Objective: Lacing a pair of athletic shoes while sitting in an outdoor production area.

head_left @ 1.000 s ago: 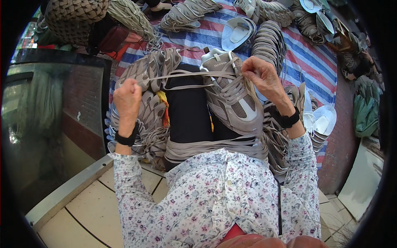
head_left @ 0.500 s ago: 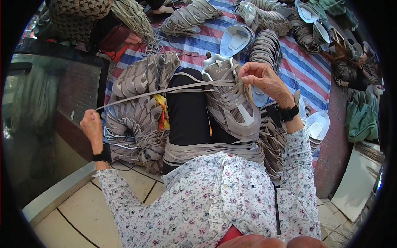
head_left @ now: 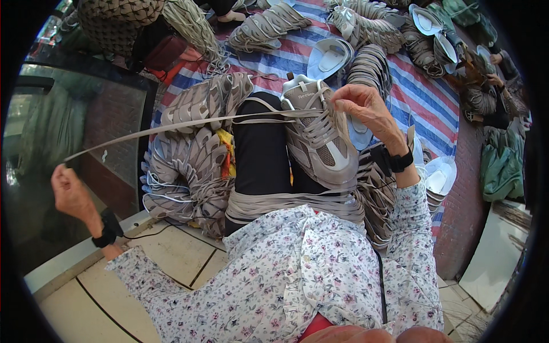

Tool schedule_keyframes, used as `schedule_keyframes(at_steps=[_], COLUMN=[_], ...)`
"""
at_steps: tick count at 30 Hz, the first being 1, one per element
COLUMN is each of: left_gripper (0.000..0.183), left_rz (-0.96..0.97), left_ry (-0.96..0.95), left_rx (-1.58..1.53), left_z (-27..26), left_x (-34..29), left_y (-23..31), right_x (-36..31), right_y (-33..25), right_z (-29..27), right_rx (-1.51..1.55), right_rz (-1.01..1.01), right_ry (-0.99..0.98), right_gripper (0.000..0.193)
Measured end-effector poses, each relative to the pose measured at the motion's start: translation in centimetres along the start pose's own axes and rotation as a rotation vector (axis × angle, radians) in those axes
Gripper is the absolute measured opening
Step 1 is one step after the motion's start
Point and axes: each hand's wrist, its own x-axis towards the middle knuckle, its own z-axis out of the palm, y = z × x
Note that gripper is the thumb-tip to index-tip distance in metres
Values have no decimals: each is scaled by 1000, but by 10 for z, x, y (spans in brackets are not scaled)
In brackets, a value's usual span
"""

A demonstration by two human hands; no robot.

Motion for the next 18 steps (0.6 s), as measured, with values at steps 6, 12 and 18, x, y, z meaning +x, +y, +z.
schedule_keyframes(at_steps=[6,12,18], left_gripper=[20,26,26], left_rz=[33,123,167], left_ry=[202,249,235], left_rx=[-135,-371,-465], left_z=[-64,-80,-88], left_x=[55,61,47], left_y=[35,75,103], right_x=[-2,0,13], right_y=[2,-5,0], right_z=[18,45,41], right_rx=[-121,-362,-355], right_rz=[-3,-194,-253], right_ry=[-106,-23,104], right_gripper=[16,17,21])
